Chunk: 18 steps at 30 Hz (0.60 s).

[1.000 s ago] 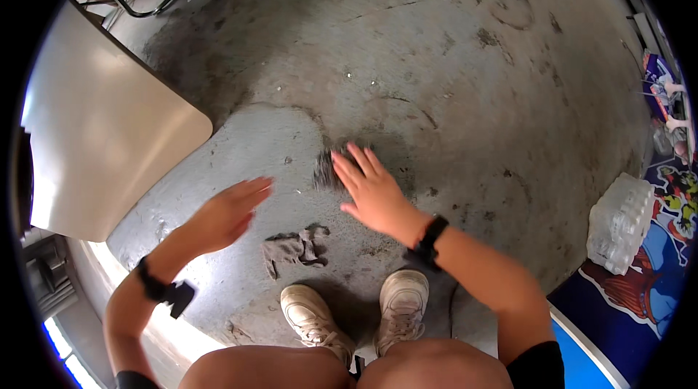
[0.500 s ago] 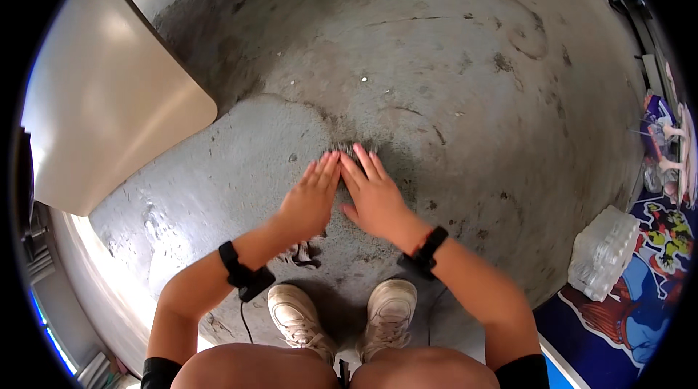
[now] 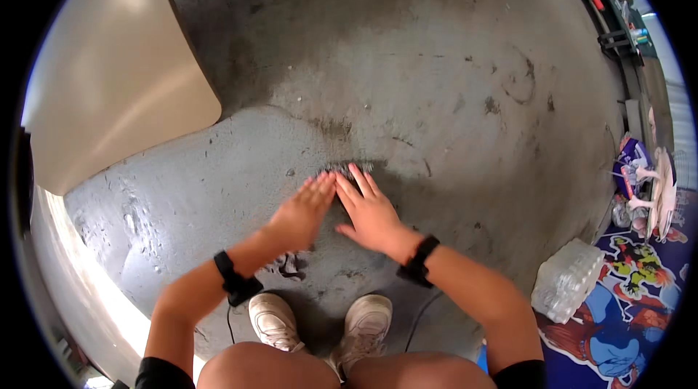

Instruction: The person is scrubbing a spot on the concrete floor using a steel wool pad and a wet cloth.

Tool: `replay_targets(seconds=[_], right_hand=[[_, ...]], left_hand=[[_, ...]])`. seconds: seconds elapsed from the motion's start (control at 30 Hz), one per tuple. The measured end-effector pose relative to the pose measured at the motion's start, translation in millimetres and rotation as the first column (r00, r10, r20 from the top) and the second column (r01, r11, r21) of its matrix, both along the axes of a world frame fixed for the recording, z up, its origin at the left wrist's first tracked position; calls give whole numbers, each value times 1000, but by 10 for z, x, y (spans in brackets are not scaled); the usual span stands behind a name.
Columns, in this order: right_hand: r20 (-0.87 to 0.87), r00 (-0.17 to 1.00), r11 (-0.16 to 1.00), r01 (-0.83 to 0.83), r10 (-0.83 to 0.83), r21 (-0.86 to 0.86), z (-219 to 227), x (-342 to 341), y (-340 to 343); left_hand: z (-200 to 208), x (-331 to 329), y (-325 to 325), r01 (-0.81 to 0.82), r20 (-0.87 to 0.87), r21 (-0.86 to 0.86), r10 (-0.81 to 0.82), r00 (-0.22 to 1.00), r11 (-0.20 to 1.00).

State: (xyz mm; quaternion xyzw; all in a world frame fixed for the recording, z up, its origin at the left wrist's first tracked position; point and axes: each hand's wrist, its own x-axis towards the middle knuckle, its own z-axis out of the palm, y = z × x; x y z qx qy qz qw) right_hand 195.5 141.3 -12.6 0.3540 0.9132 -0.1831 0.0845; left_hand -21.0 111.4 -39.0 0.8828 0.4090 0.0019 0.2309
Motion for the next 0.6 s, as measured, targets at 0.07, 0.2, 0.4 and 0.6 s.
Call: replay_targets(seconds=[0.07,0.2,0.4,0.6], right_hand=[[-8,1000,999,2,-3,-38,55,18,-257],[45,999,999,25,-26,25,-17,-19,-108],[202,979,1000,-14,9,27,-7,-357,749],[254,967,999,-7,-3,41,-24,-722,1321]], left_hand=[[4,74,-298,28,-35,96,-25,999,995],[6,156,-125,-66,-9,86,67,998,994],[-91,-61,565,-122,-30,142,127,991,982],[-206,-353,1091,-189,43,200,184,982,961]])
